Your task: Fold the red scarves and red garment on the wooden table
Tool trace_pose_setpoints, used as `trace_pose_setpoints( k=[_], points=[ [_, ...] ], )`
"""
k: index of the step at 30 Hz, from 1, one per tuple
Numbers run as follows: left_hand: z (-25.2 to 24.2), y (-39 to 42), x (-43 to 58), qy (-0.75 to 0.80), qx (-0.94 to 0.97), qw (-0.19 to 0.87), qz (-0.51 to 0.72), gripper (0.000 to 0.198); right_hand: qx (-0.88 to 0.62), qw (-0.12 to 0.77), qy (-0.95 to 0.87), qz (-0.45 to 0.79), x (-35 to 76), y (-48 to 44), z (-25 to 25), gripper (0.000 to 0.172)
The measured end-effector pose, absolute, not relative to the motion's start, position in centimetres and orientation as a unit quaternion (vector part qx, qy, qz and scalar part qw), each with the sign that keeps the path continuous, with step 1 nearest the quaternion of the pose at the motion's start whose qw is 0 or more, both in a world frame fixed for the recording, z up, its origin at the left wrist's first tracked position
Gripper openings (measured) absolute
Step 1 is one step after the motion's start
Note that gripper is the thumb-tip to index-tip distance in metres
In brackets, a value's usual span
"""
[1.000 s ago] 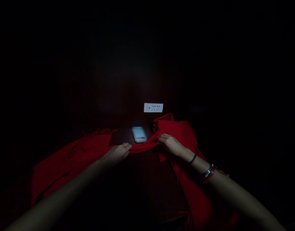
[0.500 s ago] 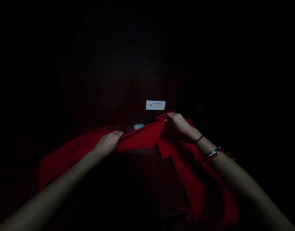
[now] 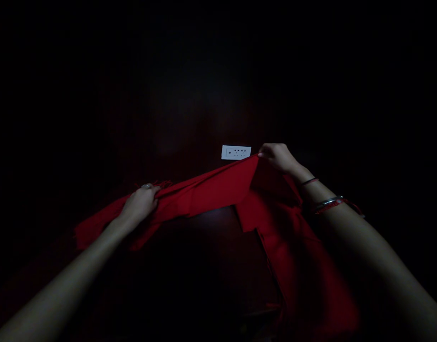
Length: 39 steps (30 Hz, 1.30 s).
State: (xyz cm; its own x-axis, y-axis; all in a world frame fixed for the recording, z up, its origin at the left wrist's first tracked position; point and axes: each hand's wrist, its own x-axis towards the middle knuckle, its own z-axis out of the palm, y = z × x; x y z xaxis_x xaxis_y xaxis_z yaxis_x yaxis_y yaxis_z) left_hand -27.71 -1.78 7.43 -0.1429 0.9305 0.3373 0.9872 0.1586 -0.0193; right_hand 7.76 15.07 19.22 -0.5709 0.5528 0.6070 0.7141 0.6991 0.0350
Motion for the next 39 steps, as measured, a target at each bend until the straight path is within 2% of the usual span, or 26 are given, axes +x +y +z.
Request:
trace_pose_setpoints(
  k=[4, 7, 10, 13, 15, 17, 21, 25, 30, 35, 39],
  points=[
    [4.5, -2.4, -27.3, -0.715, -0.667, 0.166, -0.128, 0.046, -0.385, 0.247, -0.88, -0.13, 8.2, 15.5, 18.4, 0.015],
    [2.3, -2.7, -26.2, -0.625, -0.769, 0.123, -0.049, 0.047, -0.399, 0.22, -0.88, -0.137, 8.4, 16.1, 18.1, 0.016],
    [0.8, -2.7, -25.4, -0.552, -0.826, 0.109, -0.012, 0.039, -0.41, 0.184, -0.882, -0.144, 8.6, 16.7, 18.1, 0.016],
    [0.2, -2.4, -25.1, -0.601, -0.781, 0.159, -0.067, 0.03, -0.416, 0.165, -0.881, -0.153, 9.0, 17.1, 18.0, 0.017],
    [0.2, -2.1, -25.1, -0.633, -0.75, 0.172, -0.086, 0.036, -0.42, 0.161, -0.878, -0.161, 9.3, 17.3, 17.9, 0.018],
    [0.1, -1.9, -25.4, -0.636, -0.749, 0.171, -0.07, 0.037, -0.42, 0.16, -0.877, -0.169, 9.6, 17.5, 17.8, 0.018],
    [-0.7, -1.4, -25.8, -0.633, -0.751, 0.184, -0.045, 0.022, -0.411, 0.163, -0.879, -0.181, 9.8, 18.0, 17.5, 0.018],
    [-0.9, -1.4, -25.8, -0.618, -0.761, 0.16, -0.115, 0.022, -0.404, 0.162, -0.88, -0.189, 10.0, 18.3, 17.4, 0.017],
    [1.7, -2.8, -26.1, -0.578, -0.784, 0.137, -0.18, 0.031, -0.421, 0.165, -0.868, -0.204, 10.8, 19.2, 17.4, 0.017],
    [8.3, -4.3, -26.2, -0.607, -0.75, 0.098, -0.244, 0.041, -0.45, 0.229, -0.837, -0.209, 12.1, 19.6, 17.4, 0.019],
    [13.0, -4.5, -26.4, -0.616, -0.745, 0.028, -0.254, 0.037, -0.442, 0.258, -0.836, -0.198, 12.4, 19.3, 17.2, 0.019]
  ],
)
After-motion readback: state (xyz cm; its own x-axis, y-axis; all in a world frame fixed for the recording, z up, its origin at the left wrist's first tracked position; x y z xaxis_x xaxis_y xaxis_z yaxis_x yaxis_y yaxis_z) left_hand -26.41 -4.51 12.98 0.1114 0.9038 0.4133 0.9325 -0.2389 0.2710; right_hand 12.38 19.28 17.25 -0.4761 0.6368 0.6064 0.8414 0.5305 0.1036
